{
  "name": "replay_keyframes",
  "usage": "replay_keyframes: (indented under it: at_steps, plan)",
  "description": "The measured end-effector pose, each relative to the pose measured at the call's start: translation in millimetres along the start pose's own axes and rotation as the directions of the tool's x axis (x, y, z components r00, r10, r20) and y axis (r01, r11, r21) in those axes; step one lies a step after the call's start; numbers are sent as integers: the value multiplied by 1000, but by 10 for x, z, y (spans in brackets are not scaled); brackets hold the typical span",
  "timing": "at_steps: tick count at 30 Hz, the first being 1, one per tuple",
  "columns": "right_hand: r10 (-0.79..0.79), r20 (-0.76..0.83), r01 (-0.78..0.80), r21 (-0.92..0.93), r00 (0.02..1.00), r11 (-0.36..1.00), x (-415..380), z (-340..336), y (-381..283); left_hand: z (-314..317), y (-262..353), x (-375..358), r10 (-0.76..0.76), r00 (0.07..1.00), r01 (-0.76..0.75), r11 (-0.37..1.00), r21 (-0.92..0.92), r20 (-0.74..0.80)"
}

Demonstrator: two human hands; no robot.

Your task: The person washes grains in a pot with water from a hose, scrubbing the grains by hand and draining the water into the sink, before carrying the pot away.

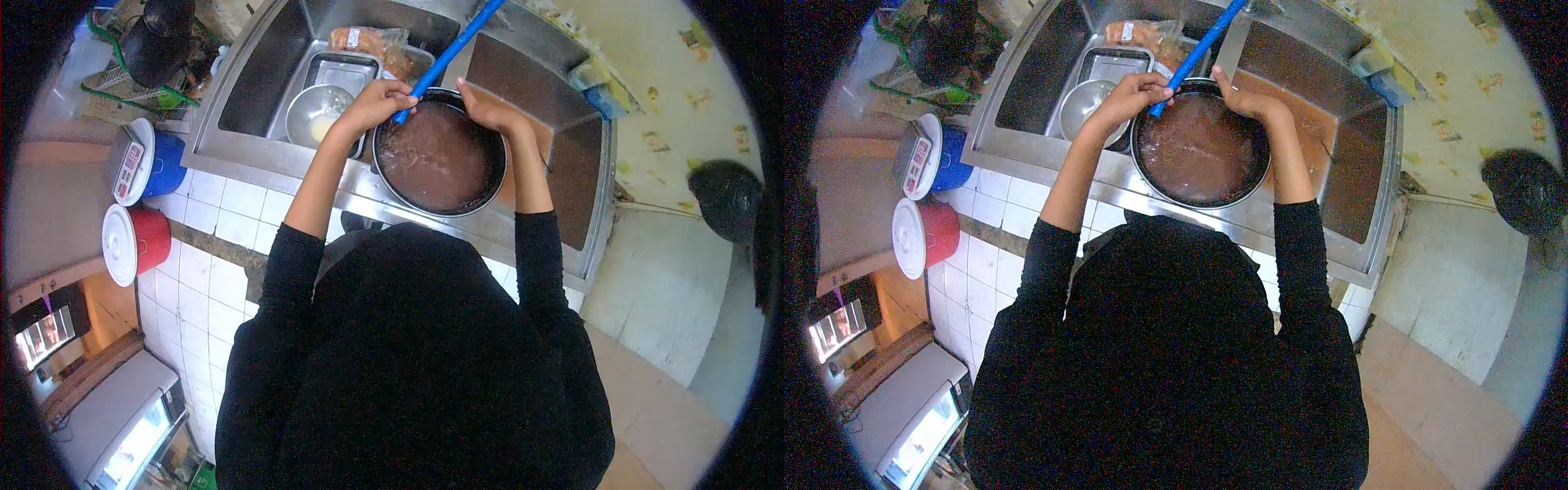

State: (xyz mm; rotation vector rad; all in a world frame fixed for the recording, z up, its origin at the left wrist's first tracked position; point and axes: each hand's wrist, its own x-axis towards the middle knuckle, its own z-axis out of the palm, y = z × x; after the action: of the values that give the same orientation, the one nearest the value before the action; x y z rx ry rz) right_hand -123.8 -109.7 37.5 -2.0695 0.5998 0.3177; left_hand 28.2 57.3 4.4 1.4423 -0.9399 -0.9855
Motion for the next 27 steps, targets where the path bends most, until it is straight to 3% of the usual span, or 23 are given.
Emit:
replay_keyframes:
  at_steps: [4, 6, 9, 12, 15, 22, 25, 27]
  plan:
    - [54, 37, -52, -62, 998, 997, -43, -45, -83, 1, 15, -7, -7, 1000, 7, 1000, 20, -12]
    - [37, -97, -44, -69, 995, 997, 14, 9, -30, 1, 24, -10, -16, 1000, 17, 1000, 17, -11]
    - [122, -80, -130, -112, 989, 985, -60, -27, -147, 2, 24, -10, -24, 1000, 24, 1000, 13, -6]
    - [96, -1, -95, -111, 995, 989, -118, -62, -201, -1, 10, -7, -19, 1000, 19, 1000, 6, -2]
    - [84, -36, -89, -182, 996, 979, -71, -62, -134, -1, 7, -7, -15, 1000, 15, 1000, -3, 2]
    - [-19, 77, 21, -30, 997, 999, -80, -36, -155, -3, 0, -2, -13, 1000, 13, 1000, -15, 3]
    - [-9, -18, 9, -47, 1000, 999, -129, -7, -181, -1, 8, -2, -17, 1000, 17, 1000, 14, -1]
    - [97, -20, -99, -111, 995, 989, -49, 1, -131, -4, 6, -1, -17, 1000, 17, 1000, 11, -1]
